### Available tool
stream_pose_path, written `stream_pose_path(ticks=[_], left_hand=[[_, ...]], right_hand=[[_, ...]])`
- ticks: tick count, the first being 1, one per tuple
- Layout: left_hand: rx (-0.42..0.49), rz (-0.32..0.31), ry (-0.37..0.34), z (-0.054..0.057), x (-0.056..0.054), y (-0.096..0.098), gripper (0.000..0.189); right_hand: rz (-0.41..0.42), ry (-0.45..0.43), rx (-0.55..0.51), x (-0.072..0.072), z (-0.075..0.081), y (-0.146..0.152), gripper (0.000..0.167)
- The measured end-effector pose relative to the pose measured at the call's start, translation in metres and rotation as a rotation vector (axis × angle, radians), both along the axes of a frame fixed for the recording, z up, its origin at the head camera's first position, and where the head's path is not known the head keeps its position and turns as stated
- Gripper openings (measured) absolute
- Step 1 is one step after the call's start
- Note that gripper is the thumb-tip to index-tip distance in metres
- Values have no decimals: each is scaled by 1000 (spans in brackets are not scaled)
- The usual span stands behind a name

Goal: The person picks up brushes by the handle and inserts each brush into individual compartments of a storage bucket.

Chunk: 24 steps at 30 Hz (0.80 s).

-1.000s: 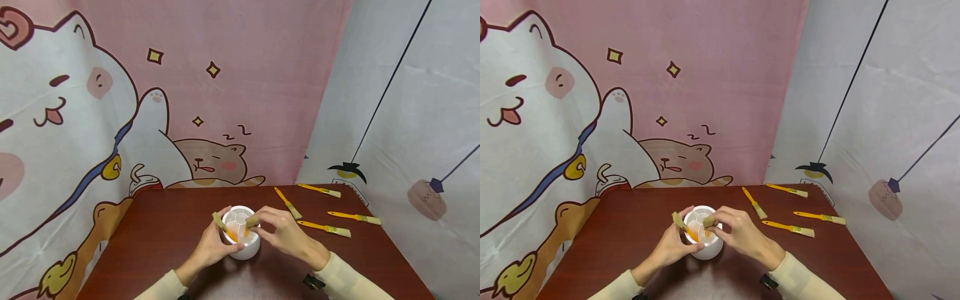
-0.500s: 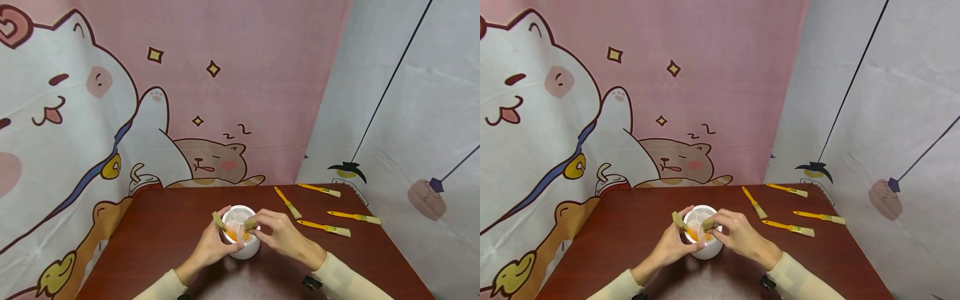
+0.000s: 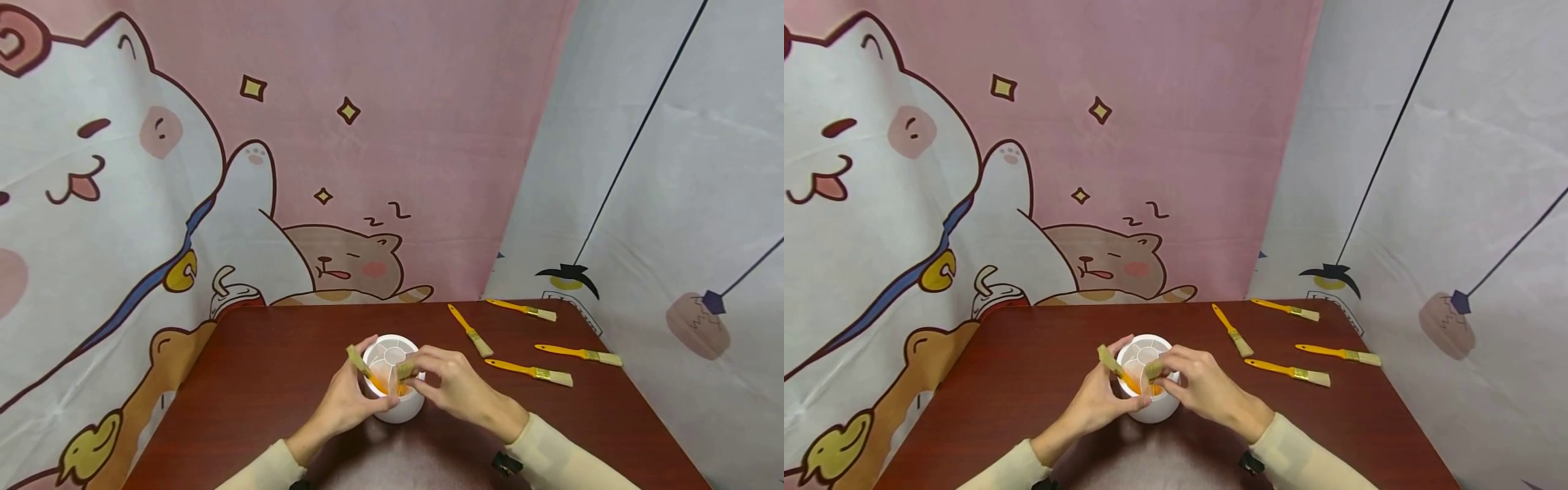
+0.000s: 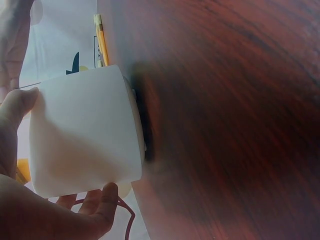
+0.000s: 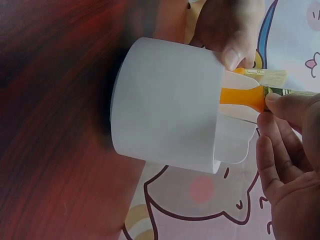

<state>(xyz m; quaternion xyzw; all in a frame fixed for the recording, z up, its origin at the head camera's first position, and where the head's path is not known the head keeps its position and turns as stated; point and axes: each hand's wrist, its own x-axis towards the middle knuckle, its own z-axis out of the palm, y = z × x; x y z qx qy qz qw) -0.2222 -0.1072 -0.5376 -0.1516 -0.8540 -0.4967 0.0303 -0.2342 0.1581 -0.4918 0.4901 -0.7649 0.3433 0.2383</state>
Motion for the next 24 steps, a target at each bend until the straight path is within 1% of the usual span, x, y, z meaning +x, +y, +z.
stream_pose_path(ticks=[7, 16, 21, 24], left_hand=[[4, -4, -4, 0, 0, 0, 123], [5, -7, 4, 0, 1, 0, 123], [-1, -5, 16, 0, 1, 0, 123], [0, -5, 19, 0, 1, 0, 121]], right_hand=[[-11, -5, 20, 1, -2, 0, 43], [-59, -49, 59, 6, -4, -1, 47], [-53, -10, 59, 7, -4, -3, 53], [-40, -9, 59, 8, -4, -4, 55]])
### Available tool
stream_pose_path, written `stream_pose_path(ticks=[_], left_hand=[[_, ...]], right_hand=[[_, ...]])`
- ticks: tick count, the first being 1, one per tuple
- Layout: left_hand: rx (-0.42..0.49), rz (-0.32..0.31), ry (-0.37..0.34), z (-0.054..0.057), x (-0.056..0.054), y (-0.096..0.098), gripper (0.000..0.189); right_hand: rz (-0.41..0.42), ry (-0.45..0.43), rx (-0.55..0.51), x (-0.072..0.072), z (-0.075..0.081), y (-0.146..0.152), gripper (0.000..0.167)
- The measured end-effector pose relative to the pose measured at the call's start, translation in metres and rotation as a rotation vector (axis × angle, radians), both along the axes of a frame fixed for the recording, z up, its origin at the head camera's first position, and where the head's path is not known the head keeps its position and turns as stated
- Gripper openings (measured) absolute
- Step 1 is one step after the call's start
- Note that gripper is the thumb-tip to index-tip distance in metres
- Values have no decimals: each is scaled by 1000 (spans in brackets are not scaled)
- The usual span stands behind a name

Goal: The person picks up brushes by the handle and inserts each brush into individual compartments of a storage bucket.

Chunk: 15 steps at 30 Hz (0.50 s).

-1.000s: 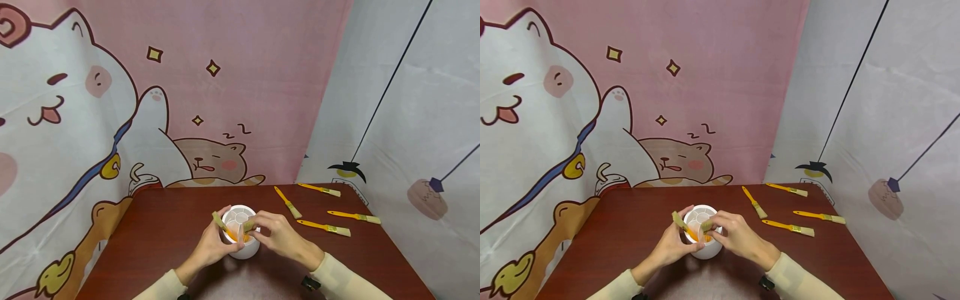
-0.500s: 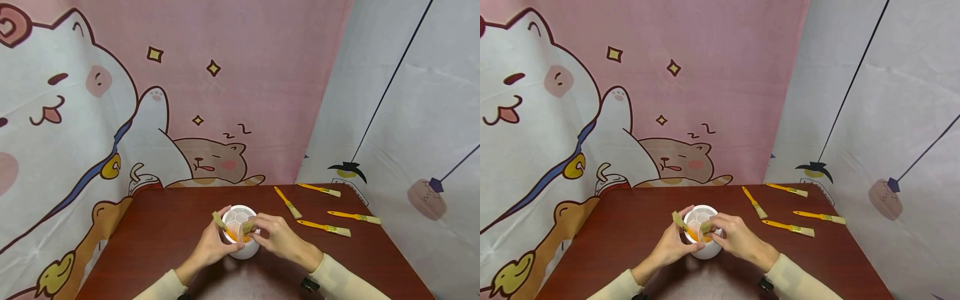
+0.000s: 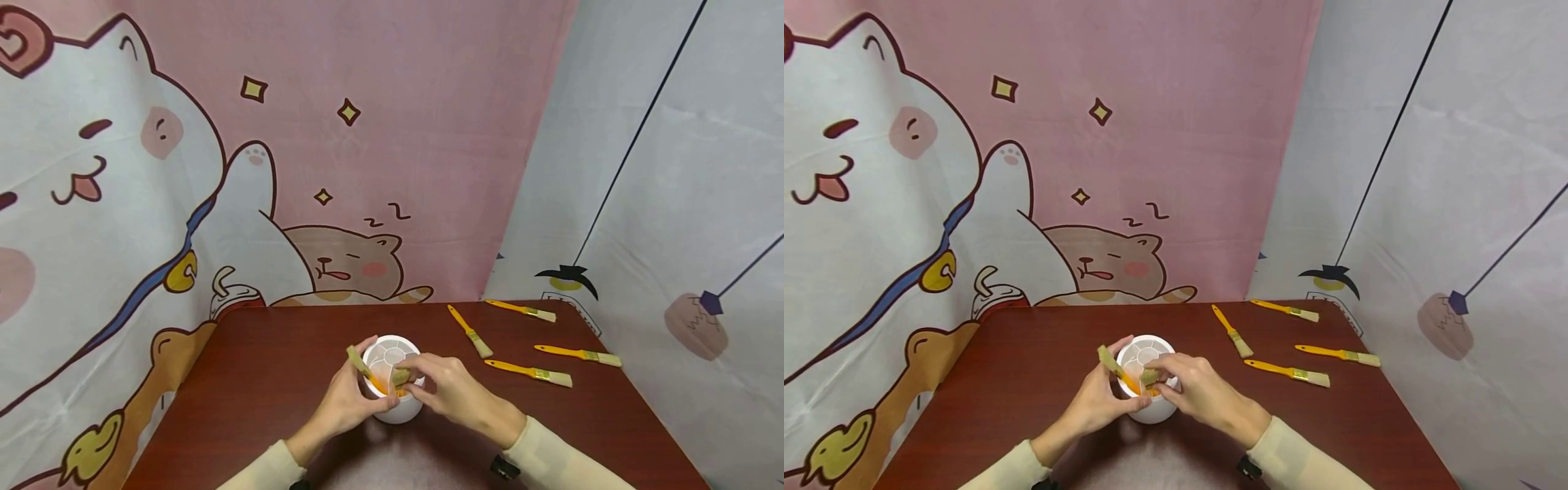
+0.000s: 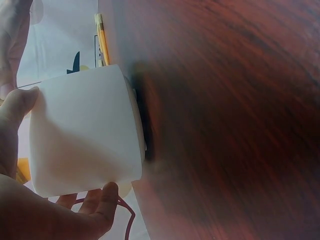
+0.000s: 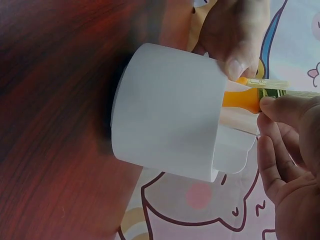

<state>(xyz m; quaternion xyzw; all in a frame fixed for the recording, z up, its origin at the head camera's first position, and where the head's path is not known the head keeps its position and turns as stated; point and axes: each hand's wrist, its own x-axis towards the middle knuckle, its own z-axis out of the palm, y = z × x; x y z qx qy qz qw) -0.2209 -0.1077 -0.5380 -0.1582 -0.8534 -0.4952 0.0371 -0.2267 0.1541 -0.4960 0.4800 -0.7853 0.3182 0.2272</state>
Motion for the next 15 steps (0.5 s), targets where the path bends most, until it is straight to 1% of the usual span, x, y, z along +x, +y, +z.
stream_pose_path(ticks=[3, 8, 13, 15], left_hand=[[-4, -1, -8, -1, 1, 0, 120], [-24, -11, 3, -2, 1, -2, 121], [-52, -18, 29, 1, 1, -4, 123], [-58, -20, 23, 2, 0, -5, 124]], right_hand=[[19, -2, -2, 1, 0, 0, 54], [59, 4, -8, 3, 0, 1, 52], [85, 10, -13, 4, 1, 0, 49], [90, 20, -15, 4, 1, 0, 48]])
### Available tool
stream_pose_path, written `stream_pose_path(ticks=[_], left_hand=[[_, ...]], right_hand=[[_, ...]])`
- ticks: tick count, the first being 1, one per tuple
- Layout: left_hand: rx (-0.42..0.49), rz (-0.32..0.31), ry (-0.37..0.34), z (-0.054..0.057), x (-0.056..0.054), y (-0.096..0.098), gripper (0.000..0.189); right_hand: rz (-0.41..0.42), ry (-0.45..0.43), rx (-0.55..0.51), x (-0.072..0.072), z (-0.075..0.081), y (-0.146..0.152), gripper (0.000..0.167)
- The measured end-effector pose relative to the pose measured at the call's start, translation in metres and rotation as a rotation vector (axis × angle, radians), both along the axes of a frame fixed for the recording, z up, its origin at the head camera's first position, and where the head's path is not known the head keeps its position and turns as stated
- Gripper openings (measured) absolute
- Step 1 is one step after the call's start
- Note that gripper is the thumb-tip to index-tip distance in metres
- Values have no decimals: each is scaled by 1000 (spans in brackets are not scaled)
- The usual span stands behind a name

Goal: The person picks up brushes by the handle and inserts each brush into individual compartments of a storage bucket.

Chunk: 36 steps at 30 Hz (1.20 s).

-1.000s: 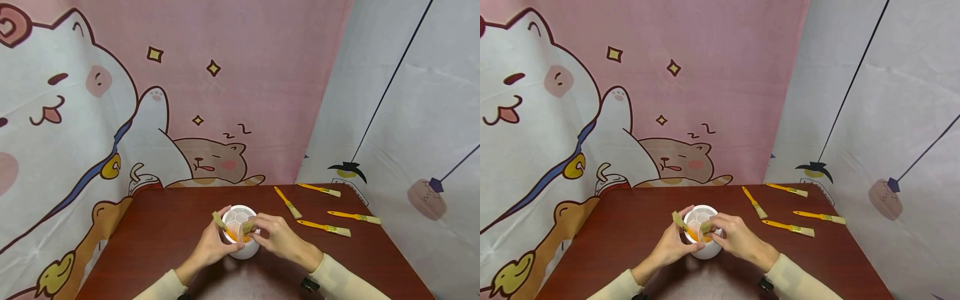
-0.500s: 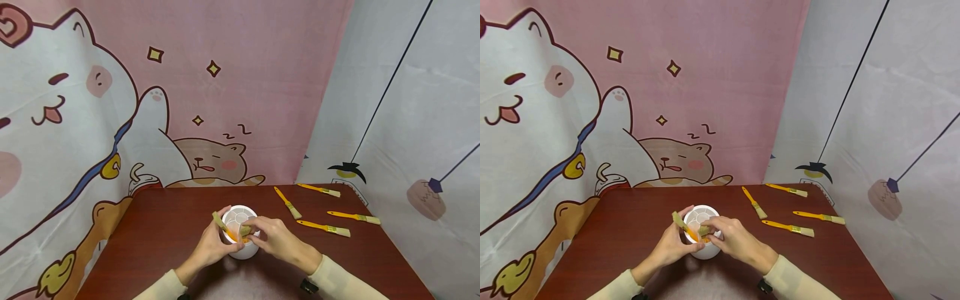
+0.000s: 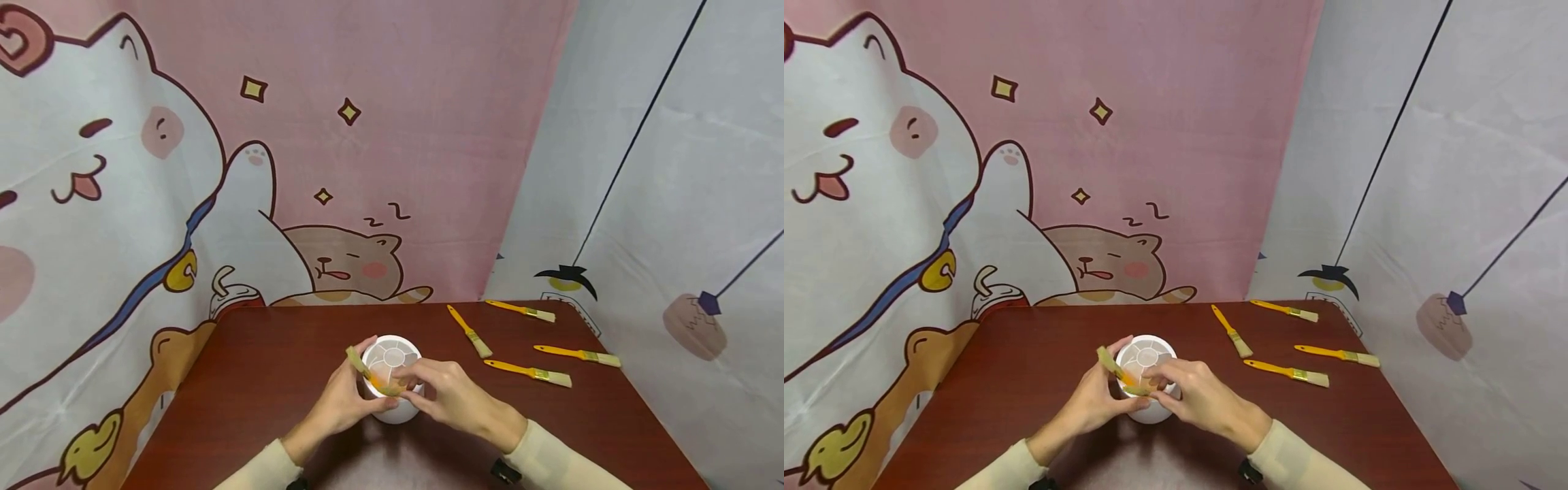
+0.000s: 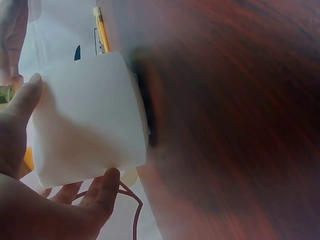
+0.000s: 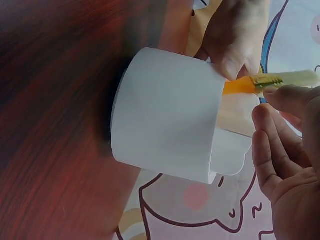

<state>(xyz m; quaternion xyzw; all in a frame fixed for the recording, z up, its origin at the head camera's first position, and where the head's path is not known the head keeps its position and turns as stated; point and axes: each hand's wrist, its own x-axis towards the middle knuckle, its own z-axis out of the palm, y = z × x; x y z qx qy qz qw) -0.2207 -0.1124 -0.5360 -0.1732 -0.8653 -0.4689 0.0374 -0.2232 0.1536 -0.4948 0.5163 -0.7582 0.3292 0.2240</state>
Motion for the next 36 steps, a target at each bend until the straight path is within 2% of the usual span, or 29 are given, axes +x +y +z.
stream_pose_path(ticks=[7, 15, 19, 28, 36], left_hand=[[-2, -10, -23, 4, -1, -1, 126], [5, -30, -40, 7, -2, -3, 125], [5, -61, -41, 7, -4, -2, 126], [74, -136, -74, 4, -7, -6, 124], [33, -156, -87, 6, -11, -11, 128]], right_hand=[[-8, 18, -15, 3, 2, 2, 45], [-55, 6, -48, 9, 6, 12, 39], [-98, 9, -61, 8, 5, 21, 36], [-207, -63, -54, 3, 2, 39, 32], [-303, -52, -58, -6, -3, 54, 37]])
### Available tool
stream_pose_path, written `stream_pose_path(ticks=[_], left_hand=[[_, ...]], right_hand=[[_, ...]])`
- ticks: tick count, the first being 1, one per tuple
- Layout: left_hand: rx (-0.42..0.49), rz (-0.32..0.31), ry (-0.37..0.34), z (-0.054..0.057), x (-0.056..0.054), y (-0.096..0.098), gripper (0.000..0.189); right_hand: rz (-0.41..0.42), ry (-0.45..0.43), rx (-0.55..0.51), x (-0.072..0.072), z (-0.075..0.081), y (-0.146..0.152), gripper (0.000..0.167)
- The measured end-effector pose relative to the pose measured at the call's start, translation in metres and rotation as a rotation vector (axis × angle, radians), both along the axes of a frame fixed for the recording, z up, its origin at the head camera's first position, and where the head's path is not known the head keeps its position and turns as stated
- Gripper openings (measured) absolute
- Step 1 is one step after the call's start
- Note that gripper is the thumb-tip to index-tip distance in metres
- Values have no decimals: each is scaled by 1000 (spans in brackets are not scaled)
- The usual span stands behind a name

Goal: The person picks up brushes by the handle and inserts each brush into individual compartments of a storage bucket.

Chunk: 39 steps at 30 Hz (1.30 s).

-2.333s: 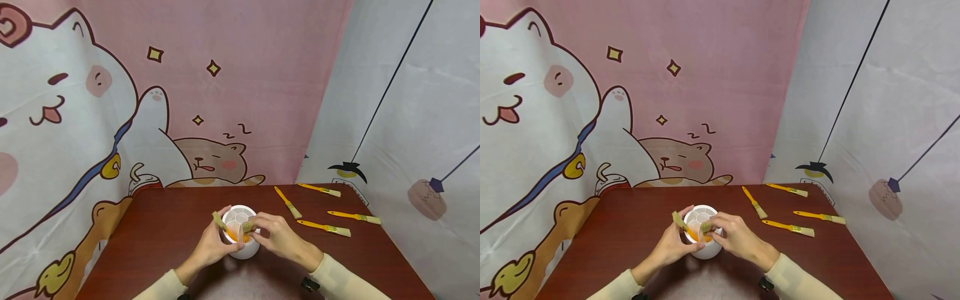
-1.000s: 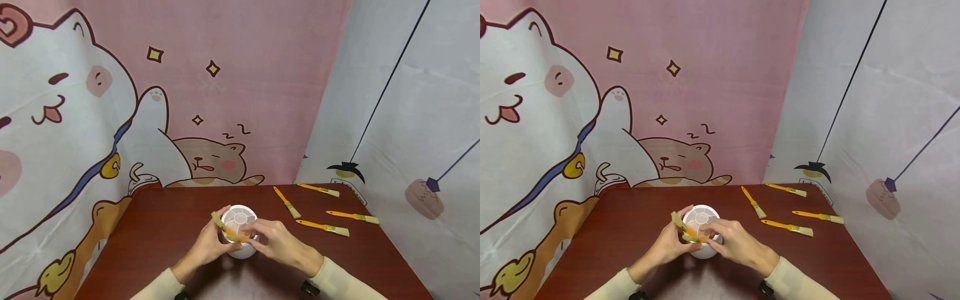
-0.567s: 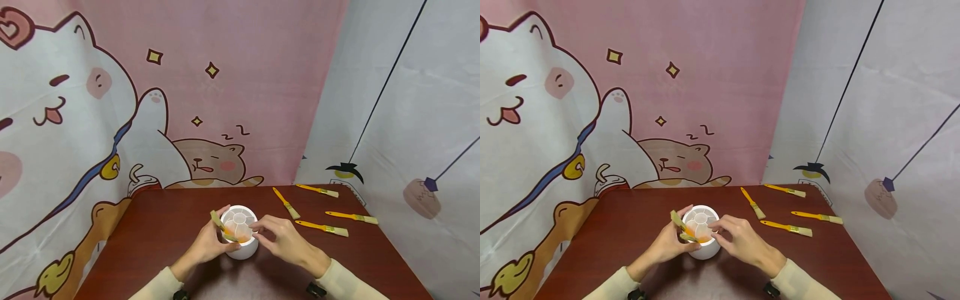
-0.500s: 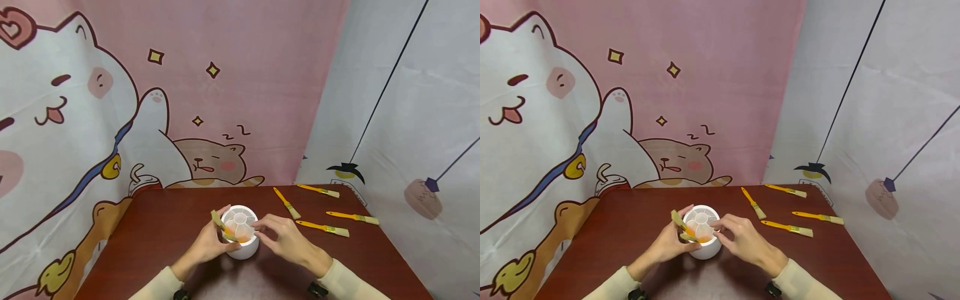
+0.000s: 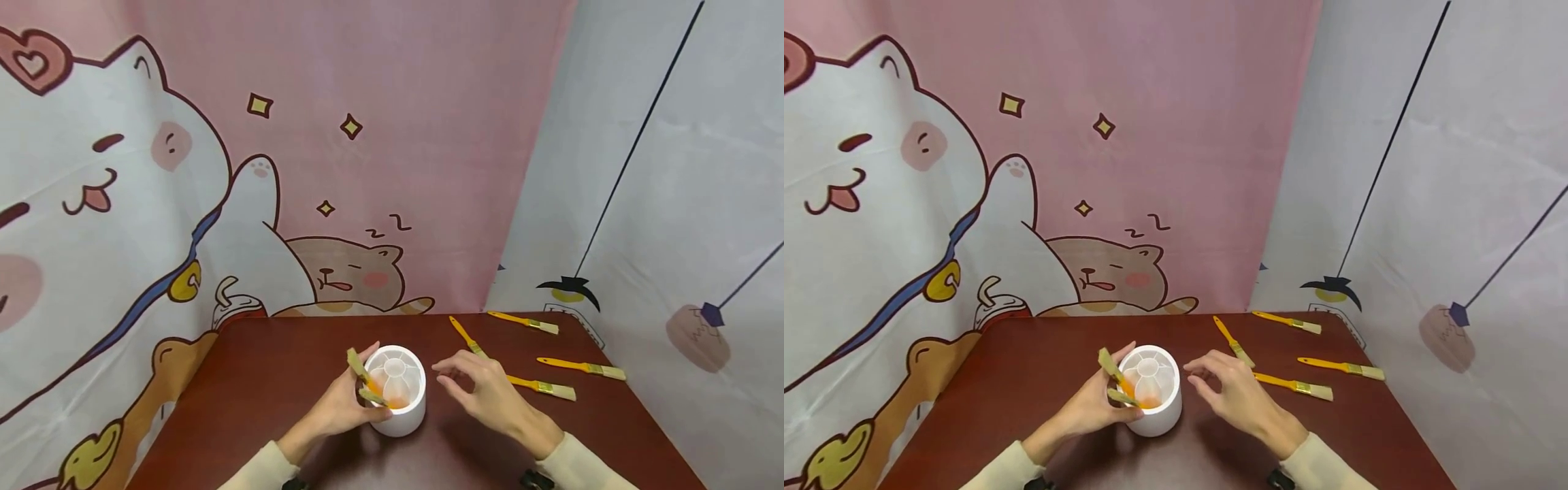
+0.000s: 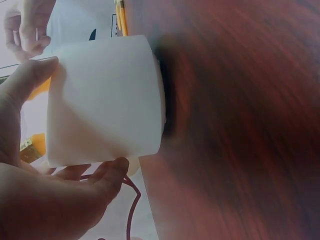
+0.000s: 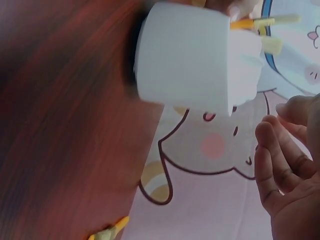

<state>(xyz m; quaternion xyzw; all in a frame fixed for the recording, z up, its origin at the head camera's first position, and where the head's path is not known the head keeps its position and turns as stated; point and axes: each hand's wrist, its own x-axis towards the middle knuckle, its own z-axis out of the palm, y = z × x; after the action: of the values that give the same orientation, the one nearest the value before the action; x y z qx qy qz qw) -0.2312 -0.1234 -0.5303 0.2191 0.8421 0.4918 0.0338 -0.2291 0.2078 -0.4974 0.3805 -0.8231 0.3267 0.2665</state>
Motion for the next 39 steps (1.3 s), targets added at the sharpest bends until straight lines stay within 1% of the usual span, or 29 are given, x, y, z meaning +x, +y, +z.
stream_pose_path(ticks=[4, 9, 17, 20, 23, 25, 27, 31, 34, 36, 39], left_hand=[[-6, -14, -15, 0, 3, -1, 129], [8, -20, -41, 0, 6, 0, 129], [38, -23, -60, -1, 9, -4, 132], [36, -23, -63, -2, 10, -5, 132], [19, -6, -56, -2, 11, -4, 133], [15, 19, -52, -2, 12, -1, 134], [36, 57, -52, -2, 13, 4, 134], [82, 178, -35, -4, 21, 14, 135], [55, 277, 13, -7, 29, 20, 134], [31, 331, 43, -9, 34, 24, 133], [32, 383, 69, -10, 37, 31, 131]], right_hand=[[-61, -3, -18, -6, -6, 7, 37], [-127, -2, -33, -15, -14, 15, 31], [-210, -54, -15, -24, -24, 24, 29], [-242, -64, -1, -28, -28, 27, 28], [-269, -79, 7, -32, -30, 32, 27], [-285, -89, 9, -36, -31, 36, 26], [-300, -103, 8, -39, -31, 40, 25], [-325, -140, 17, -46, -32, 48, 23], [-344, -166, 26, -51, -33, 51, 21], [-366, -187, 34, -54, -32, 52, 21], [-410, -219, 60, -60, -31, 55, 21]])
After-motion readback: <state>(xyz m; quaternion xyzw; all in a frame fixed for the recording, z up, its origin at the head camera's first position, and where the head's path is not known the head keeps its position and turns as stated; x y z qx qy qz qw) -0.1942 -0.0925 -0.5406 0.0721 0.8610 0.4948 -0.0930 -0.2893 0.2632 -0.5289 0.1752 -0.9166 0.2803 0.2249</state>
